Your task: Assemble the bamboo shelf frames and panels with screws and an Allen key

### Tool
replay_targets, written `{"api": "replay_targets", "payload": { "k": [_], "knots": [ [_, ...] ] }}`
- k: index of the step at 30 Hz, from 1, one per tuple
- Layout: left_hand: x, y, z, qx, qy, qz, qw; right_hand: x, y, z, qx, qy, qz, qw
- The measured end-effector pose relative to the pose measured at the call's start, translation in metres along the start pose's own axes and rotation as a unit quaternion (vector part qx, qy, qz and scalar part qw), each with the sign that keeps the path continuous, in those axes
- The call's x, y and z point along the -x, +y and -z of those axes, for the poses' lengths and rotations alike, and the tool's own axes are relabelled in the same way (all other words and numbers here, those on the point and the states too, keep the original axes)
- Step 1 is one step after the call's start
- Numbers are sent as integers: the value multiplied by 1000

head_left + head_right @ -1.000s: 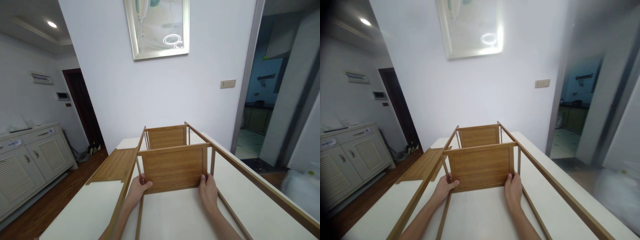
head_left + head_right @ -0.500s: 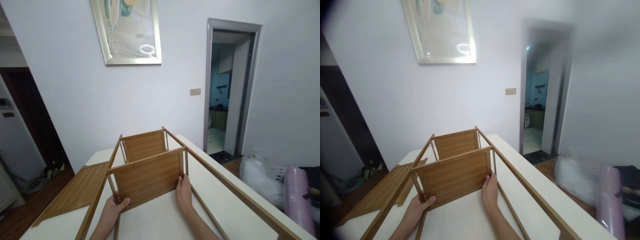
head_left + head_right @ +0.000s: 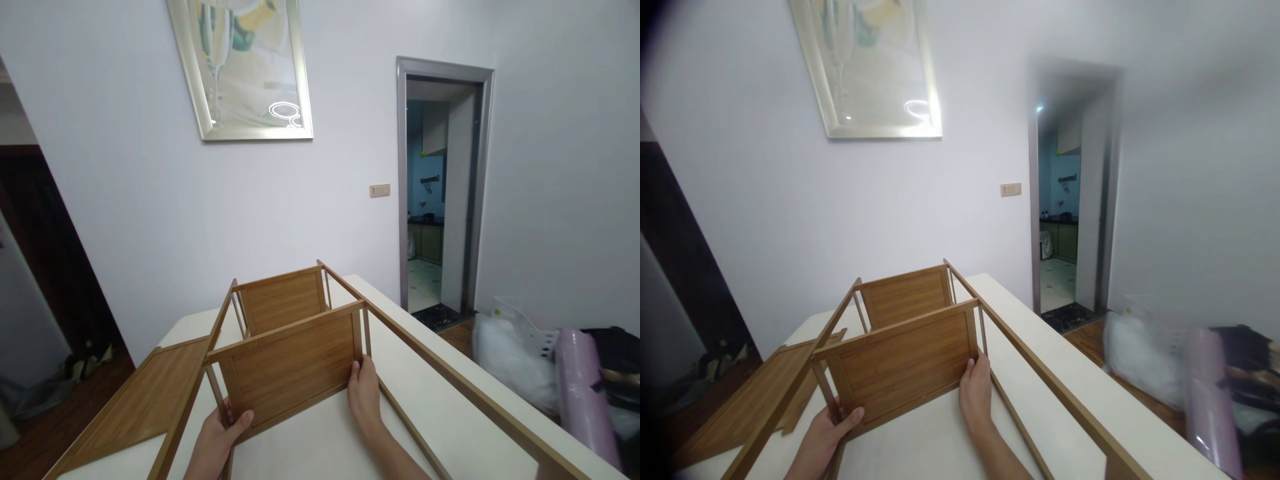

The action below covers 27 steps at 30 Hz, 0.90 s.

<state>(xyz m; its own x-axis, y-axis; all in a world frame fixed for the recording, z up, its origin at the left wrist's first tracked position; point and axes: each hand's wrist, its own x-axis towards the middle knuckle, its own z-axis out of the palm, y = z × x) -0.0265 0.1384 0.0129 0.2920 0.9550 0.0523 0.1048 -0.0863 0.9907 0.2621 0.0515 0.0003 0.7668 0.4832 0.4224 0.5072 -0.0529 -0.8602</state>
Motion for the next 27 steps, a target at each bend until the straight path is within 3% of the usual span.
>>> {"api": "replay_targets", "payload": {
  "k": [11, 18, 23, 27],
  "knots": [
    [4, 7, -9, 86, -2, -58, 995, -1, 7, 7, -4, -61, 6, 998],
    [4, 9, -10, 89, 14, -54, 994, -6, 3, 7, -2, -78, 17, 997],
    [5, 6, -8, 84, 6, -54, 995, 31, -13, 17, 16, -56, 49, 997],
    [4, 4, -6, 79, 3, -40, 996, 72, -12, 56, 21, -151, 147, 977]
  ]
}}
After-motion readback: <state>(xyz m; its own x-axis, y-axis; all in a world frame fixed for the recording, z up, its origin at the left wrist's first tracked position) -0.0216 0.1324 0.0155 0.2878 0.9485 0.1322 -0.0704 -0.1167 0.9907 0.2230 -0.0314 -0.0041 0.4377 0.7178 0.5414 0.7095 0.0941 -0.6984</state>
